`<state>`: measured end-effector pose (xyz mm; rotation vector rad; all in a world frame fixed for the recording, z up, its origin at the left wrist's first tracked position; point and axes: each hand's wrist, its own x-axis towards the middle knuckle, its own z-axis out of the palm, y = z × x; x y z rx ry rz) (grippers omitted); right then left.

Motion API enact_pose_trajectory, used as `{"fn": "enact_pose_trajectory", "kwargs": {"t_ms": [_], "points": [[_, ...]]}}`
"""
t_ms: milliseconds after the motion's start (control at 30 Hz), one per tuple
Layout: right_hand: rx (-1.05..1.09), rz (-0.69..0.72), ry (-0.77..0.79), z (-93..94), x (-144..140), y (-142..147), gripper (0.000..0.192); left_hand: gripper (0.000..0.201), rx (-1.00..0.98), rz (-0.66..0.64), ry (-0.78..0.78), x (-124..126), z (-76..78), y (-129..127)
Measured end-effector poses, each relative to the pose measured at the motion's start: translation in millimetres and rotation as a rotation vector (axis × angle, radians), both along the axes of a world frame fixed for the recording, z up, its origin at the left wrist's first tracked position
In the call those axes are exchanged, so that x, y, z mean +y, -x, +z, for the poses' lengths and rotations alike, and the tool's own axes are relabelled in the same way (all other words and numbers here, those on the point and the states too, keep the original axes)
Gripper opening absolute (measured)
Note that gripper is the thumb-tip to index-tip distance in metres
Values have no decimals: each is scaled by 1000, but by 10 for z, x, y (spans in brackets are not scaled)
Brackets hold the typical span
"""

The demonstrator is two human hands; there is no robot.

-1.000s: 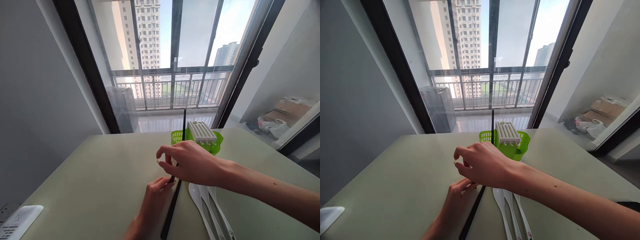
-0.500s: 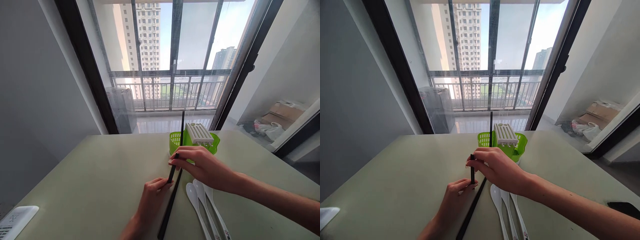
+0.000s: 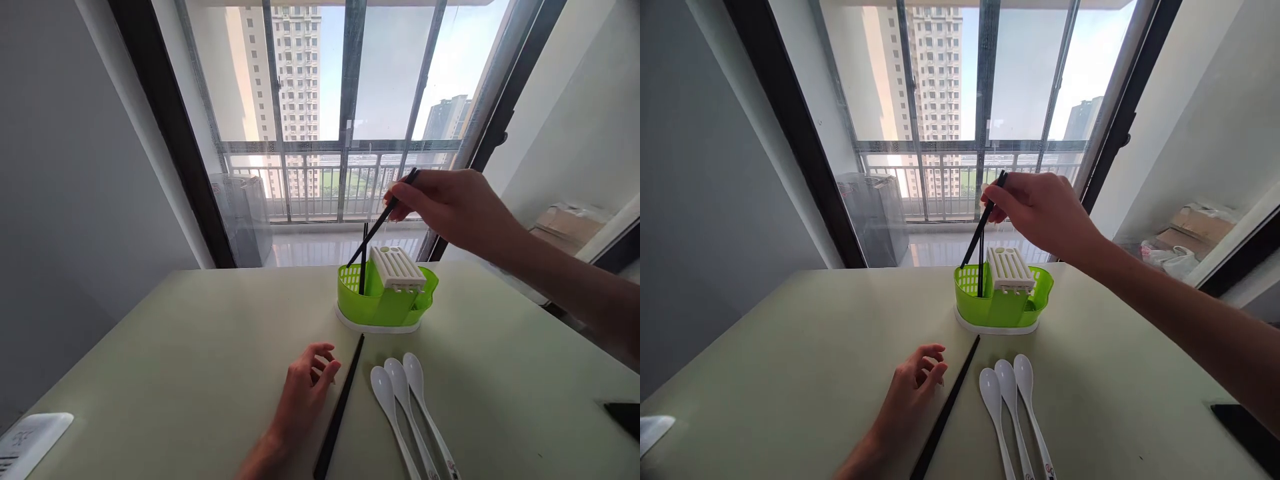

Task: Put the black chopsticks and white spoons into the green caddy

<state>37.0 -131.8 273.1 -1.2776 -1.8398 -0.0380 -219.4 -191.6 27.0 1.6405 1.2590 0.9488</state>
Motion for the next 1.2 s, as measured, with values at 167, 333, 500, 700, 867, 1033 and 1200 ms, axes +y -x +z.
{"fn": "enact_pose_trajectory", "kwargs": {"t_ms": [167,333,500,700,867,1033,1200], "points": [[-63,-39,153,-301,358,3,32,36,23,-1,18,-8,-10,-5],[-28,53,395,-574,651,25,23,37,25,-24,35,2,-34,-5],[-31,93,525,-756,825,60,22,36,17,-25,29,7,-51,-3],[-161,-64,160,-780,725,134,24,38,1,-13,43,1,-49,-10],[-516,-7,-105,-716,213,327,23,39,-45,1,27,-6,2,-30],[-877,475,-12,-913,-248,486,16,42,-94,93,16,17,15,-32],[-1000,618,117,-1355,-594,580,24,48,-113,170,12,54,-23,-7]]}}
